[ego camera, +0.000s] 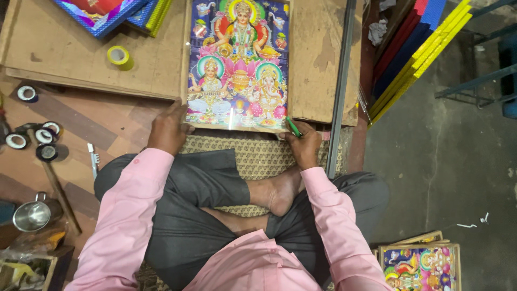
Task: The person sits on the floor and assembles a picture frame. They place a printed image of deities onto a cardboard backing, cover it with a transparent sheet, and use a metal ruler to press the edges. They then apply yellow decorative tape around the perimeter of the frame.
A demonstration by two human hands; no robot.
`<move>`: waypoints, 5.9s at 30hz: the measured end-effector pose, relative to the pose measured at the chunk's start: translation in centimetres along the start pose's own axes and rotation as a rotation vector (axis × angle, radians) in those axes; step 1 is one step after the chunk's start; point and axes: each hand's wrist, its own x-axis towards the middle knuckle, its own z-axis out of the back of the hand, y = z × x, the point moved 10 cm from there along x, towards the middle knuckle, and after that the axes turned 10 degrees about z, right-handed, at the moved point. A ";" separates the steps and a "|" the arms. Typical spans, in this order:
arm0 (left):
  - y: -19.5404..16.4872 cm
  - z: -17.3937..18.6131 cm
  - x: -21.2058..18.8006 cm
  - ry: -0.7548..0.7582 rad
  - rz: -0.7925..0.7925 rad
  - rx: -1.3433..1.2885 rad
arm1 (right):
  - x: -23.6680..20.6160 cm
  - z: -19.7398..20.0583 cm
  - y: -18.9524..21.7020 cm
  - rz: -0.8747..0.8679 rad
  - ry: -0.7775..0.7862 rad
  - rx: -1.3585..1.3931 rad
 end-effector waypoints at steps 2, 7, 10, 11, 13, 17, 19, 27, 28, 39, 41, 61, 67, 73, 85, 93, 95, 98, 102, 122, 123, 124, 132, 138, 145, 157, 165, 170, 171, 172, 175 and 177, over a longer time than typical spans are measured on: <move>-0.1 0.2 -0.1 0.000 0.001 -0.007 | 0.0 -0.1 0.1 -0.010 0.010 0.009; -0.3 0.6 -0.1 0.005 0.000 -0.023 | 0.0 -0.2 0.2 -0.026 0.025 -0.001; -0.4 0.8 0.0 -0.016 -0.005 -0.039 | 0.1 -0.5 0.1 -0.034 0.033 -0.009; -0.4 0.7 0.0 -0.006 -0.003 -0.014 | 0.1 -0.5 0.0 -0.041 0.030 0.010; -0.3 0.3 0.1 0.015 0.000 0.034 | 0.1 -0.5 -0.2 -0.056 0.021 0.045; -0.1 0.1 0.0 0.025 0.017 0.031 | -0.1 -0.5 -0.1 -0.044 0.031 0.016; 0.1 0.0 -0.1 0.026 0.027 0.033 | 0.0 -0.6 -0.1 -0.039 0.035 0.009; -0.1 -0.2 -0.4 0.019 -0.004 0.028 | 0.2 5.0 0.0 0.107 -0.094 -0.197; -0.1 -0.3 -0.4 0.028 -0.008 0.039 | -0.1 6.7 -0.7 0.057 -0.132 -0.285; 0.1 -0.6 -0.7 0.005 -0.032 0.089 | -3.4 11.3 -5.0 -0.260 -0.164 -0.514; 0.1 -0.4 -0.6 -0.008 -0.039 0.102 | -3.9 11.6 -5.0 -0.264 -0.217 -0.436; -8.7 1.6 0.6 -0.073 -0.117 0.015 | -8.0 4.3 3.3 -0.111 -0.184 -0.335; -18.6 -10.4 8.9 0.355 -0.148 -0.161 | -7.6 1.4 1.7 -0.210 -0.120 -0.193; -20.8 -18.6 13.6 0.481 -0.103 0.023 | -8.2 1.1 0.4 -0.230 -0.137 -0.146; -19.3 -21.3 13.7 0.522 -0.125 0.198 | -7.2 1.0 1.2 -0.216 -0.056 -0.051; -18.7 -21.8 13.7 0.592 -0.066 0.164 | -7.0 0.7 1.3 -0.201 -0.039 -0.012; -18.8 -21.8 13.7 0.584 -0.075 0.172 | -7.0 0.5 1.2 -0.207 -0.032 -0.009; -18.8 -21.8 13.9 0.558 -0.089 0.236 | -6.9 0.4 1.2 -0.209 -0.022 -0.027; -19.0 -21.7 14.2 0.547 -0.069 0.246 | -6.7 0.5 1.5 -0.172 -0.050 -0.050; -19.1 -21.8 13.9 0.568 -0.043 0.271 | -6.8 0.4 1.2 -0.189 -0.046 -0.047; -19.1 -21.9 13.9 0.567 -0.047 0.276 | -6.8 0.4 1.2 -0.190 -0.041 -0.044; -19.0 -22.0 14.0 0.566 -0.050 0.281 | -6.8 0.3 1.1 -0.191 -0.034 -0.042; -18.8 -22.3 14.1 0.560 -0.057 0.292 | -6.9 0.2 1.2 -0.193 -0.042 -0.037; -18.9 -22.3 14.0 0.570 -0.038 0.306 | -6.9 0.4 1.3 -0.185 -0.049 -0.040; -18.9 -22.5 14.1 0.552 -0.046 0.319 | -6.4 2.0 1.6 -0.180 -0.136 0.028; -19.1 -22.2 13.9 0.531 -0.027 0.286 | -6.5 7.4 -4.0 -0.548 -0.331 0.854; -18.9 -22.6 14.2 0.524 -0.056 0.289 | -5.1 6.9 -0.3 -0.301 -0.217 0.669; -18.7 -22.7 14.3 0.522 -0.058 0.305 | -4.0 7.5 4.2 0.023 -0.091 0.194; -18.7 -22.7 14.3 0.520 -0.060 0.306 | -3.9 7.4 4.4 0.011 -0.084 0.173; -18.7 -22.7 14.3 0.518 -0.061 0.307 | -3.9 7.4 4.5 -0.001 -0.077 0.152; -18.9 -22.6 14.2 0.526 -0.048 0.314 | -3.5 7.3 5.9 0.078 -0.032 0.094; -19.1 -22.3 14.2 0.536 -0.028 0.320 | -3.2 7.2 6.5 0.112 -0.027 0.073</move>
